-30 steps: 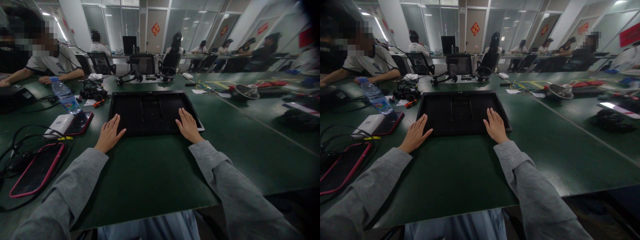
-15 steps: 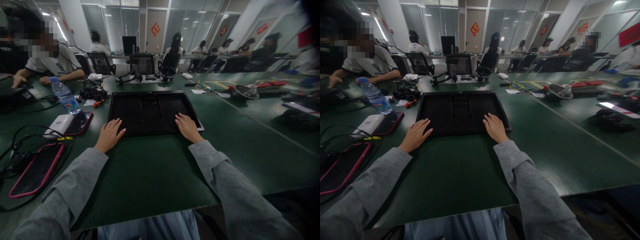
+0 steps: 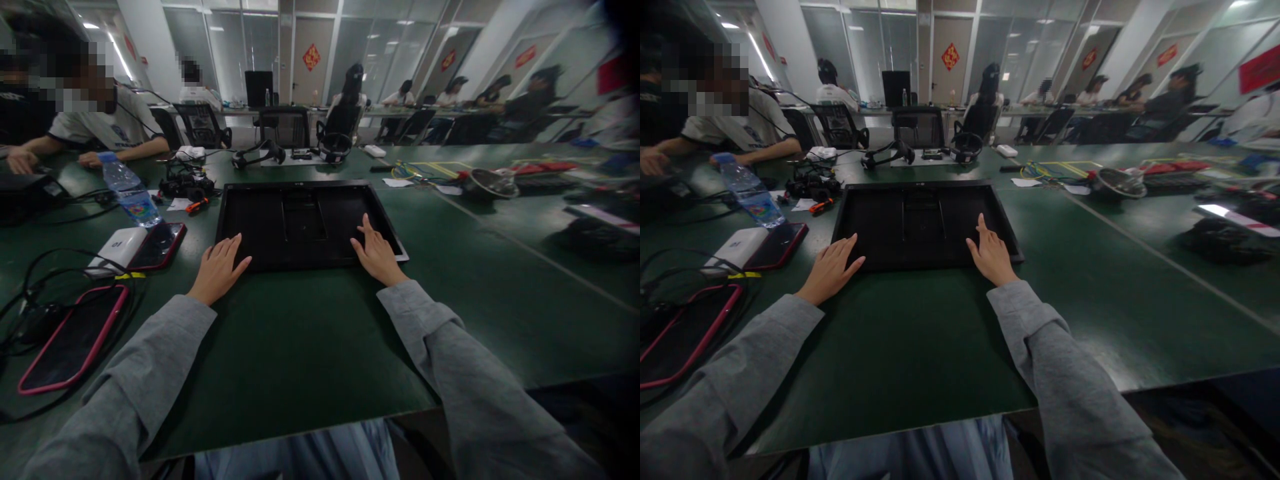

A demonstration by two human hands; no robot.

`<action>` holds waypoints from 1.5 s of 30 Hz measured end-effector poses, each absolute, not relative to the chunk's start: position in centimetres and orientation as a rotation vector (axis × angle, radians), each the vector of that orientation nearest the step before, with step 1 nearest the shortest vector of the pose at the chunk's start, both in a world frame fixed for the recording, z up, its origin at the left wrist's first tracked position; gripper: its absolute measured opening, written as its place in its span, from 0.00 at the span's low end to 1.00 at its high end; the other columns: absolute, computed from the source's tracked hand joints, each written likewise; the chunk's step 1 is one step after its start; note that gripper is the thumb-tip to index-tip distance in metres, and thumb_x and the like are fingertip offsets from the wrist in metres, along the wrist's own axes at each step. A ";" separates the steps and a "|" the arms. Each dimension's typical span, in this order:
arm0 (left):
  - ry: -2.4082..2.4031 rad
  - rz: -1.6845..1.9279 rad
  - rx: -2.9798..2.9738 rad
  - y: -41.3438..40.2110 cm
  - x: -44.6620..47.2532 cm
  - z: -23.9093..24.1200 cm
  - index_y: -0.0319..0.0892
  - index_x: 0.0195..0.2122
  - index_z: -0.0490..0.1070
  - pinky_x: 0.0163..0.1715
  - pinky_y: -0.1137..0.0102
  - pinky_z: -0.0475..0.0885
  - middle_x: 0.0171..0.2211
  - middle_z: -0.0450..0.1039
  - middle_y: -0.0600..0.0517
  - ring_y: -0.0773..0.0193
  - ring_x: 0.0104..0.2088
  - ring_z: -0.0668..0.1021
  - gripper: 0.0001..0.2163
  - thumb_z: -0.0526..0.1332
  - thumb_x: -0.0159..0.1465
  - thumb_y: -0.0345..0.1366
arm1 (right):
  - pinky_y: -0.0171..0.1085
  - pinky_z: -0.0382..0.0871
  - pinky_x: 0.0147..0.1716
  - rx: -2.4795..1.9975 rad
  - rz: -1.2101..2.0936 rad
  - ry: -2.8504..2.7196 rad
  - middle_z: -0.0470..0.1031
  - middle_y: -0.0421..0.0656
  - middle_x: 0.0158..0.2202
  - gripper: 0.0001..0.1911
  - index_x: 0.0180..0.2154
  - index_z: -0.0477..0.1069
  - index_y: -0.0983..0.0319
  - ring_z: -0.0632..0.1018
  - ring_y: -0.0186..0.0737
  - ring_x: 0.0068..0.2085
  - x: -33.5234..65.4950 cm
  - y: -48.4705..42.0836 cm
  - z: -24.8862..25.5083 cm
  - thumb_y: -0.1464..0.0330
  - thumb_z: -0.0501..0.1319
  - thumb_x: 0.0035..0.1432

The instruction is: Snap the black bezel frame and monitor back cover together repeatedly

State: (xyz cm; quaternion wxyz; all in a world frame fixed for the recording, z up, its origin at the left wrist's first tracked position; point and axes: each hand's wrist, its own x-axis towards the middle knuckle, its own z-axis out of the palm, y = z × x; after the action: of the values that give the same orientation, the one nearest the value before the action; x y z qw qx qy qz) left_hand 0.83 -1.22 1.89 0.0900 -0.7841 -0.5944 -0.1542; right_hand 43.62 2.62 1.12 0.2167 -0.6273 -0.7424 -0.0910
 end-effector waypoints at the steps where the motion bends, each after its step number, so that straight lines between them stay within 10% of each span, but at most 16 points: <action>1: -1.765 -0.464 -2.336 -1.2 0.8 1.9 0.39 0.75 0.51 0.67 0.49 0.61 0.70 0.64 0.38 0.48 0.70 0.66 0.33 0.43 0.75 0.54 | 0.57 0.72 0.56 -1.746 -0.270 -2.063 0.70 0.56 0.67 0.43 0.77 0.27 0.66 0.72 0.57 0.64 43.6 2.6 1.2 0.49 0.38 0.73; 14: -1.769 -0.465 -2.367 -1.4 0.9 2.2 0.41 0.74 0.53 0.67 0.48 0.61 0.71 0.62 0.39 0.47 0.70 0.65 0.32 0.43 0.75 0.53 | 0.61 0.71 0.56 -1.685 -0.181 -2.025 0.70 0.57 0.65 0.40 0.77 0.42 0.61 0.70 0.59 0.64 43.4 2.4 1.2 0.48 0.37 0.73; 22: -1.784 -0.447 -2.361 -1.4 1.0 2.2 0.40 0.74 0.54 0.67 0.50 0.61 0.72 0.62 0.40 0.48 0.70 0.65 0.32 0.43 0.75 0.53 | 0.61 0.62 0.65 -1.707 -0.336 -1.959 0.53 0.55 0.75 0.42 0.77 0.38 0.62 0.58 0.59 0.72 43.4 2.4 0.9 0.48 0.40 0.72; 29: -1.765 -0.472 -2.356 -1.3 1.0 2.1 0.42 0.74 0.55 0.67 0.49 0.62 0.71 0.62 0.41 0.48 0.70 0.66 0.31 0.43 0.75 0.53 | 0.57 0.74 0.53 -1.713 -0.230 -2.045 0.69 0.59 0.66 0.44 0.77 0.31 0.68 0.72 0.59 0.62 43.7 2.6 1.0 0.47 0.36 0.72; 45: -1.778 -0.478 -2.359 -1.2 0.9 2.0 0.42 0.75 0.52 0.66 0.49 0.62 0.71 0.63 0.40 0.47 0.70 0.66 0.32 0.44 0.75 0.53 | 0.59 0.73 0.54 -1.699 -0.226 -2.028 0.71 0.57 0.64 0.42 0.77 0.36 0.64 0.72 0.59 0.63 43.4 2.3 1.3 0.48 0.37 0.72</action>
State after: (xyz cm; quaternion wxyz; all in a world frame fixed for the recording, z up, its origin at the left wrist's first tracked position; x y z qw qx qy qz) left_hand 0.85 -1.20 1.96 0.0746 -0.7861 -0.5925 -0.1592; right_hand 43.44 2.35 1.32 0.2410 -0.6209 -0.7413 -0.0828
